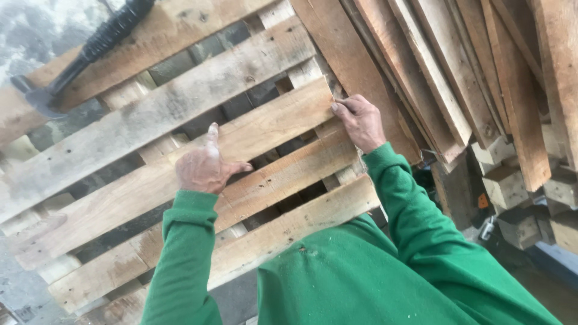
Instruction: The person uses a hammer to drive nails into wooden planks, securing them to a pallet frame. They repeatedly position planks, hold nails, and hammer them in place, gradually building up the pallet structure.
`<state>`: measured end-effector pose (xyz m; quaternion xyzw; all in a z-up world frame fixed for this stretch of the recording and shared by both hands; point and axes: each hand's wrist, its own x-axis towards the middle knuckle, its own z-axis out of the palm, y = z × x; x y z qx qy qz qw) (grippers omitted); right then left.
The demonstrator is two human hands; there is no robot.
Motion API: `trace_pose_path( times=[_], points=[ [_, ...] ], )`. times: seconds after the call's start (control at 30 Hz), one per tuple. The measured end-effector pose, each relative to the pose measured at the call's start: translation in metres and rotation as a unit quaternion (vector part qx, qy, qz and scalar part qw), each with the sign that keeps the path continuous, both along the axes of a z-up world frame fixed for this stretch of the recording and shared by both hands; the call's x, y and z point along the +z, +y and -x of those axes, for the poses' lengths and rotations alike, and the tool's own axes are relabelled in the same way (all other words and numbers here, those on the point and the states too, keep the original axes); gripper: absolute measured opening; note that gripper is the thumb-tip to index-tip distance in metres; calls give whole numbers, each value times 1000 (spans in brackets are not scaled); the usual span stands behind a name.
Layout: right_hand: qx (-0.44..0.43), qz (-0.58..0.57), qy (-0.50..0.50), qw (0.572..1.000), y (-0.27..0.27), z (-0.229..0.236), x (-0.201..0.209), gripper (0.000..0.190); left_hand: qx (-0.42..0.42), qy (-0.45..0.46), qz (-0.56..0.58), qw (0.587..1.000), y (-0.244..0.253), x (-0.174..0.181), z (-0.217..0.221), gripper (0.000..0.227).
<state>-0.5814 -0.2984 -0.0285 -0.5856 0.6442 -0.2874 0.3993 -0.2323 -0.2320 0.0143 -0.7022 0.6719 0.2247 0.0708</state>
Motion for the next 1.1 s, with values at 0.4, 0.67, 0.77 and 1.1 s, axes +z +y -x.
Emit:
trace_pose_path(
  times=[0.4, 0.67, 0.77, 1.1],
  points=[
    [-22, 67, 33, 997, -115, -63, -30, 32, 27, -33, 9, 999, -118, -9, 25, 105],
    [-74, 28, -107, 991, -110, -65, -45, 23, 31, -9, -30, 999, -131, -14, 13, 108],
    [-51, 60, -66, 995, -112, -64, -43, 21, 38, -4, -23, 999, -130, -17, 13, 107],
    [-40, 56, -53, 996, -113, -64, -47, 23, 42, -20, -49, 998, -133, -12, 12, 111]
  ],
)
